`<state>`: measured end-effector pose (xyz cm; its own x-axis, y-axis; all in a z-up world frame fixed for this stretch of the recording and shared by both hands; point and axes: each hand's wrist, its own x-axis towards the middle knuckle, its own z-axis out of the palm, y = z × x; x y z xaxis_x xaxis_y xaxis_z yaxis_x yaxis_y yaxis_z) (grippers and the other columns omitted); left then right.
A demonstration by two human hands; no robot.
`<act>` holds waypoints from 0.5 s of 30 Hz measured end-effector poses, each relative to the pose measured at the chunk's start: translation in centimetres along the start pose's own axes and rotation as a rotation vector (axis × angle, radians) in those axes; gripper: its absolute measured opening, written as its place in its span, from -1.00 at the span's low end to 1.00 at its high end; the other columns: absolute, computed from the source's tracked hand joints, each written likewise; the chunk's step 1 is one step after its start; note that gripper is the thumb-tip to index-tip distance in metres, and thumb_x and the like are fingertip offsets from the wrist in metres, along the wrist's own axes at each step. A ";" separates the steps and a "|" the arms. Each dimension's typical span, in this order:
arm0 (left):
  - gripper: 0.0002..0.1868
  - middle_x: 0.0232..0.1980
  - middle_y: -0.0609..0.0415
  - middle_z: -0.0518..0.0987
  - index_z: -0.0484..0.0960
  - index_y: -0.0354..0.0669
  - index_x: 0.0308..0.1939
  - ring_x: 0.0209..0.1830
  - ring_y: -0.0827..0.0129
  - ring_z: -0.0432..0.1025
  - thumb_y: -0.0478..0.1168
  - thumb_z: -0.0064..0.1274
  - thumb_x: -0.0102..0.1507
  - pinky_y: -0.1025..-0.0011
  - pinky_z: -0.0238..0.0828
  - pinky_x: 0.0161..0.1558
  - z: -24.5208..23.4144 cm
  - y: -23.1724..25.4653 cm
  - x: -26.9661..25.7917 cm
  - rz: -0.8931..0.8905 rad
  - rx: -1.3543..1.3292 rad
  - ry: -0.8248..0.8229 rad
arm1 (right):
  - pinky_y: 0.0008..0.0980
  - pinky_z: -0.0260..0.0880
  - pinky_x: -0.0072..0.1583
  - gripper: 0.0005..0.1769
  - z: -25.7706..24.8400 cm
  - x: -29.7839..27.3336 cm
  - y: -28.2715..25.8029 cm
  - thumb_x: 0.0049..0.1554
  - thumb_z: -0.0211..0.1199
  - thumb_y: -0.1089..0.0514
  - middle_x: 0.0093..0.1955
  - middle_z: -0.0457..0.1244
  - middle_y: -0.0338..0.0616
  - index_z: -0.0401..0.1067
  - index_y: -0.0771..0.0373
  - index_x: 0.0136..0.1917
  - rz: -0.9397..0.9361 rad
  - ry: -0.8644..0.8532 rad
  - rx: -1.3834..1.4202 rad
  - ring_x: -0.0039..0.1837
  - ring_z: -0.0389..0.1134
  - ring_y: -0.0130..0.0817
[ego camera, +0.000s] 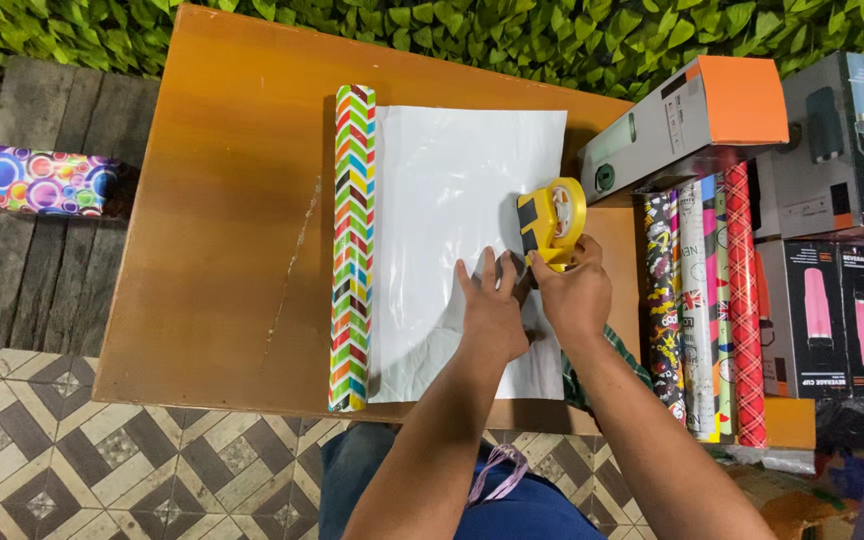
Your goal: The person wipes a small wrapped gift and a product box with a cloth, then unrolls a sheet of wrapping paper and wipes it with the cloth. The wrapped gift is placed on a wooden stool, and the box is set aside.
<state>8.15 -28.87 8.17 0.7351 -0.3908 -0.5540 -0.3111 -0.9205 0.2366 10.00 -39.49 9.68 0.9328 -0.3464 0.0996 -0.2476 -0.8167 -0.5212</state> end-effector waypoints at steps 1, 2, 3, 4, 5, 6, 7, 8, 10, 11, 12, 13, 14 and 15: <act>-0.13 0.70 -0.11 -0.23 0.23 -0.14 0.52 0.68 -0.12 -0.48 0.23 0.04 0.25 -0.50 -0.50 0.41 -0.1 -0.1 -0.2 -0.002 -0.003 -0.007 | -0.15 0.46 0.03 -0.26 0.1 0.1 0.2 -0.01 0.55 -0.07 0.04 0.44 0.07 0.38 0.38 0.28 -0.002 0.011 -0.014 0.05 0.49 0.00; -0.16 0.72 -0.11 -0.23 0.29 -0.18 0.49 0.70 -0.12 -0.48 0.23 0.03 0.27 -0.50 -0.50 0.42 -0.2 -0.1 -0.4 -0.001 -0.006 -0.014 | -0.16 0.47 0.03 -0.27 0.2 0.2 0.4 -0.01 0.54 -0.07 0.03 0.44 0.07 0.38 0.37 0.28 0.010 0.000 -0.017 0.04 0.49 0.00; -0.19 0.73 -0.11 -0.22 0.35 -0.21 0.46 0.72 -0.12 -0.47 0.23 0.02 0.30 -0.50 -0.49 0.44 -0.2 -0.1 -0.5 -0.001 -0.009 -0.021 | -0.16 0.47 0.04 -0.27 0.3 0.3 0.5 -0.01 0.54 -0.07 0.02 0.44 0.07 0.38 0.37 0.28 0.021 -0.012 -0.019 0.04 0.49 -0.01; -0.20 0.73 -0.12 -0.21 0.35 -0.22 0.45 0.72 -0.12 -0.45 0.23 0.03 0.29 -0.50 -0.48 0.45 -0.1 -0.2 -0.6 0.004 -0.019 -0.007 | -0.16 0.47 0.04 -0.28 0.5 0.4 0.6 0.00 0.53 -0.07 0.02 0.44 0.07 0.38 0.36 0.28 0.033 -0.024 -0.019 0.04 0.49 -0.01; -0.20 0.73 -0.13 -0.20 0.35 -0.23 0.44 0.72 -0.13 -0.44 0.22 0.05 0.28 -0.49 -0.48 0.45 0.1 -0.3 -0.6 0.009 -0.029 0.007 | -0.17 0.47 0.04 -0.27 0.7 0.4 0.7 0.00 0.53 -0.07 0.02 0.44 0.07 0.37 0.37 0.28 0.025 -0.018 -0.014 0.04 0.50 -0.01; -0.20 0.73 -0.15 -0.19 0.36 -0.23 0.43 0.73 -0.13 -0.42 0.22 0.06 0.28 -0.49 -0.47 0.45 0.3 -0.3 -0.6 0.014 -0.040 0.021 | -0.17 0.47 0.04 -0.26 0.8 0.6 0.8 0.01 0.53 -0.07 0.03 0.44 0.07 0.36 0.38 0.29 0.017 -0.013 -0.010 0.04 0.50 -0.02; -0.11 0.69 -0.15 -0.16 0.25 -0.25 0.48 0.70 -0.13 -0.38 0.20 0.10 0.23 -0.48 -0.46 0.44 0.6 -0.2 -0.4 0.018 -0.082 0.092 | -0.17 0.47 0.05 -0.25 1.0 0.7 1.0 0.01 0.53 -0.07 0.03 0.44 0.07 0.35 0.39 0.30 0.009 -0.007 -0.006 0.05 0.50 -0.02; -0.02 0.66 -0.15 -0.13 0.14 -0.27 0.53 0.66 -0.13 -0.33 0.18 0.13 0.19 -0.47 -0.45 0.42 1.1 -0.3 -0.3 0.022 -0.123 0.162 | -0.16 0.47 0.04 -0.25 1.2 0.7 1.1 0.01 0.53 -0.07 0.04 0.44 0.08 0.34 0.38 0.30 0.012 -0.010 -0.017 0.05 0.50 -0.01; 0.05 0.61 -0.16 -0.06 0.04 -0.30 0.57 0.63 -0.12 -0.26 0.13 0.15 0.15 -0.44 -0.40 0.41 2.2 -0.6 0.1 0.046 -0.160 0.269 | -0.14 0.46 0.04 -0.24 1.5 0.8 1.6 0.01 0.53 -0.07 0.04 0.44 0.09 0.34 0.38 0.31 0.017 -0.015 -0.039 0.05 0.49 0.01; 0.01 0.61 -0.17 -0.03 0.06 -0.31 0.55 0.63 -0.12 -0.22 0.09 0.14 0.17 -0.41 -0.37 0.43 2.9 -0.8 0.3 0.067 -0.156 0.305 | -0.14 0.47 0.04 -0.22 1.5 0.8 1.8 0.00 0.55 -0.08 0.04 0.43 0.10 0.34 0.39 0.31 0.004 0.004 -0.051 0.05 0.49 0.02; -0.03 0.61 -0.17 0.00 0.08 -0.32 0.54 0.63 -0.12 -0.18 0.06 0.13 0.18 -0.39 -0.34 0.44 3.5 -1.1 0.5 0.084 -0.149 0.342 | -0.15 0.48 0.04 -0.21 1.7 0.8 1.9 0.00 0.56 -0.09 0.05 0.42 0.12 0.34 0.39 0.30 -0.009 0.022 -0.059 0.05 0.49 0.03; -0.07 0.60 -0.19 0.03 0.10 -0.33 0.53 0.63 -0.12 -0.16 0.04 0.11 0.21 -0.34 -0.31 0.45 4.1 -1.6 0.5 0.094 -0.171 0.394 | -0.15 0.48 0.04 -0.20 1.8 0.7 2.0 -0.01 0.58 -0.10 0.05 0.42 0.13 0.33 0.40 0.30 -0.022 0.040 -0.067 0.04 0.48 0.03; -0.12 0.60 -0.21 0.06 0.13 -0.34 0.52 0.63 -0.12 -0.13 0.01 0.09 0.24 -0.30 -0.27 0.47 4.6 -2.0 0.5 0.105 -0.194 0.447 | -0.14 0.48 0.04 -0.20 1.8 0.7 2.1 -0.02 0.57 -0.10 0.05 0.42 0.12 0.34 0.39 0.29 -0.018 0.040 -0.066 0.04 0.48 0.03; -0.16 0.59 -0.23 0.09 0.15 -0.35 0.51 0.63 -0.12 -0.10 -0.01 0.07 0.27 -0.26 -0.23 0.48 5.0 -2.3 0.4 0.116 -0.216 0.500 | -0.14 0.48 0.04 -0.20 1.8 0.7 2.1 -0.02 0.57 -0.10 0.05 0.43 0.10 0.34 0.38 0.29 -0.014 0.040 -0.066 0.04 0.49 0.03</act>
<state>6.14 -26.93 3.41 0.9162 -0.3925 -0.0807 -0.3148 -0.8296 0.4612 10.56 -40.58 7.17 0.9256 -0.3514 0.1407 -0.2522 -0.8497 -0.4630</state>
